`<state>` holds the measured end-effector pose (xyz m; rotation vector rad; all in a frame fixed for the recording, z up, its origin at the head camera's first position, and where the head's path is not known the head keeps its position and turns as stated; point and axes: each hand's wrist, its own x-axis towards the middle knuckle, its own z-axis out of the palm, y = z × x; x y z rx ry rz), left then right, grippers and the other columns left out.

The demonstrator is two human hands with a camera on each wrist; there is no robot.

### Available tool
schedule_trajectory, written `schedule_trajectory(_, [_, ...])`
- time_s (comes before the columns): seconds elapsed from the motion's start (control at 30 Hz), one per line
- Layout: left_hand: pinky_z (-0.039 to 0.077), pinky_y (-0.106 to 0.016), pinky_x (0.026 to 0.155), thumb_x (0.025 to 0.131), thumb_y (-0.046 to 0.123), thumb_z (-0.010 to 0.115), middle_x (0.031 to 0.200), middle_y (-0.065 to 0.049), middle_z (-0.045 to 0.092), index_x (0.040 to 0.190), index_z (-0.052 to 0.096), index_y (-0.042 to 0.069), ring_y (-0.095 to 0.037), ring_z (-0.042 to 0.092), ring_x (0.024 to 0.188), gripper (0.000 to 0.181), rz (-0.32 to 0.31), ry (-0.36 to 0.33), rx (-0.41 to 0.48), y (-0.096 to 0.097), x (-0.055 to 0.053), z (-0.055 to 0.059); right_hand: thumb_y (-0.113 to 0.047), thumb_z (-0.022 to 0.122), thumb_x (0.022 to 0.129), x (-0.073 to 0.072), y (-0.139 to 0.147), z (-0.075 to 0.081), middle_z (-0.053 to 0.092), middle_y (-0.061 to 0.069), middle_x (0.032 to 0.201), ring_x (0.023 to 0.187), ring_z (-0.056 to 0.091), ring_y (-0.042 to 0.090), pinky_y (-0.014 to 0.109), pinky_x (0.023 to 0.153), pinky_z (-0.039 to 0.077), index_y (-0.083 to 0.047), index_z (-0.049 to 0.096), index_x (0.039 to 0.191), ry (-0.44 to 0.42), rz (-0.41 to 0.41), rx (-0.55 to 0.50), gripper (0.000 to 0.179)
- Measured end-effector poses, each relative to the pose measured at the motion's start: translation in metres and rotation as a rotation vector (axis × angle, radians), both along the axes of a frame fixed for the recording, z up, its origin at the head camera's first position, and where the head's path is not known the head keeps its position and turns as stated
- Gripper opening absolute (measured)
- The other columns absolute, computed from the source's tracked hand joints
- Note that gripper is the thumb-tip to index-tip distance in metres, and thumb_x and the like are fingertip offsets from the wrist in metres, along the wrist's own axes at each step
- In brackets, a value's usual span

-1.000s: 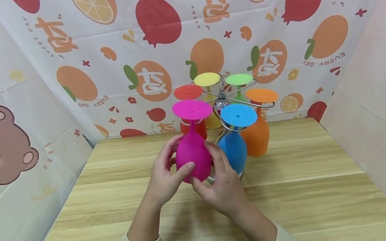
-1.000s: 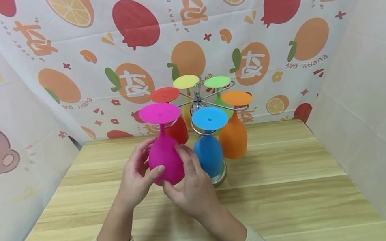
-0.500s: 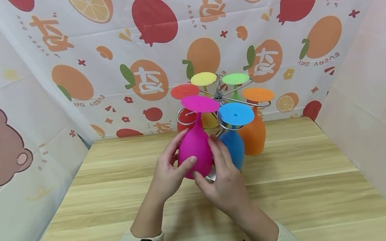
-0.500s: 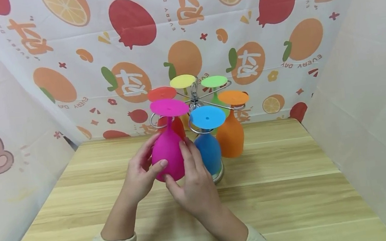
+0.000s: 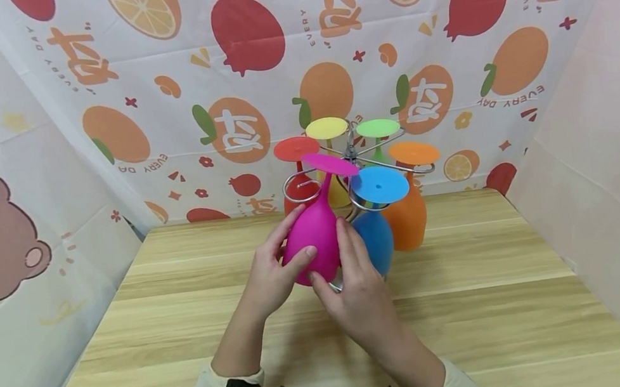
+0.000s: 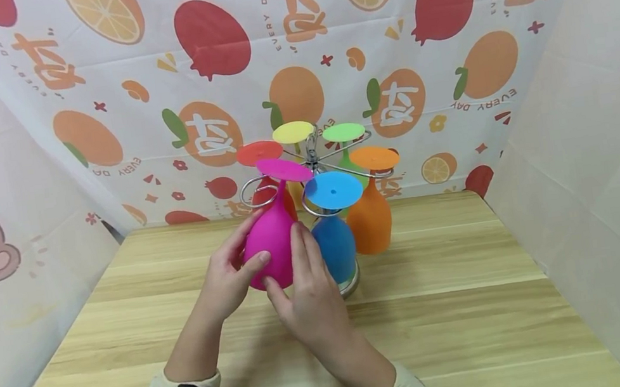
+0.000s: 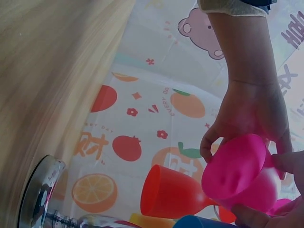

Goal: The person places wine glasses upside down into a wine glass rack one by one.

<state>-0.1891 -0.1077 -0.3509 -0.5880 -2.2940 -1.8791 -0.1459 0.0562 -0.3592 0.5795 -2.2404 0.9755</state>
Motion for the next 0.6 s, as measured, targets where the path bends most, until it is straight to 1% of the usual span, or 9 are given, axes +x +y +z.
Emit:
schedule_trajectory(0.1, [0.061,-0.041,0.073,0.089,0.027,0.07,0.14,-0.004,0.049,0.145,0.044,0.043,-0.035,0.056,0.117,0.063,-0.009,-0.021,0.013,0.0001,-0.0012,0.0011,-0.019,0.08,0.083,0.0,-0.0013,-0.0006,0.035,0.012,0.155,0.14,0.041,0.026,0.04,0.089,0.056,-0.003,0.027,0.154,-0.006,0.017,-0.007,0.089])
schedule_trajectory(0.23, [0.061,-0.041,0.072,0.09,0.026,0.07,0.138,-0.008,0.05,0.145,0.044,0.04,-0.037,0.059,0.114,0.062,-0.01,-0.03,0.013,0.0003,-0.0031,0.0023,-0.018,0.079,0.084,-0.0007,-0.0024,-0.0007,0.032,0.013,0.157,0.141,0.039,0.028,0.041,0.091,0.054,-0.003,0.027,0.154,-0.012,0.027,-0.006,0.089])
schedule_trajectory(0.4, [0.061,-0.041,0.071,0.091,0.028,0.069,0.137,-0.009,0.051,0.145,0.044,0.04,-0.036,0.059,0.113,0.061,-0.001,-0.033,-0.001,0.0005,-0.0063,0.0022,-0.017,0.078,0.084,-0.0014,-0.0032,0.0008,0.028,0.011,0.16,0.145,0.034,0.028,0.042,0.094,0.053,-0.004,0.024,0.155,-0.043,0.025,0.007,0.09])
schedule_trajectory(0.6, [0.061,-0.041,0.072,0.091,0.026,0.069,0.137,-0.009,0.051,0.145,0.044,0.038,-0.036,0.058,0.113,0.06,-0.018,-0.021,0.005,0.0008,-0.0089,0.0003,-0.016,0.078,0.085,-0.0027,-0.0037,-0.001,0.023,0.012,0.162,0.147,0.03,0.03,0.043,0.097,0.05,-0.003,0.023,0.155,-0.069,0.021,0.027,0.09])
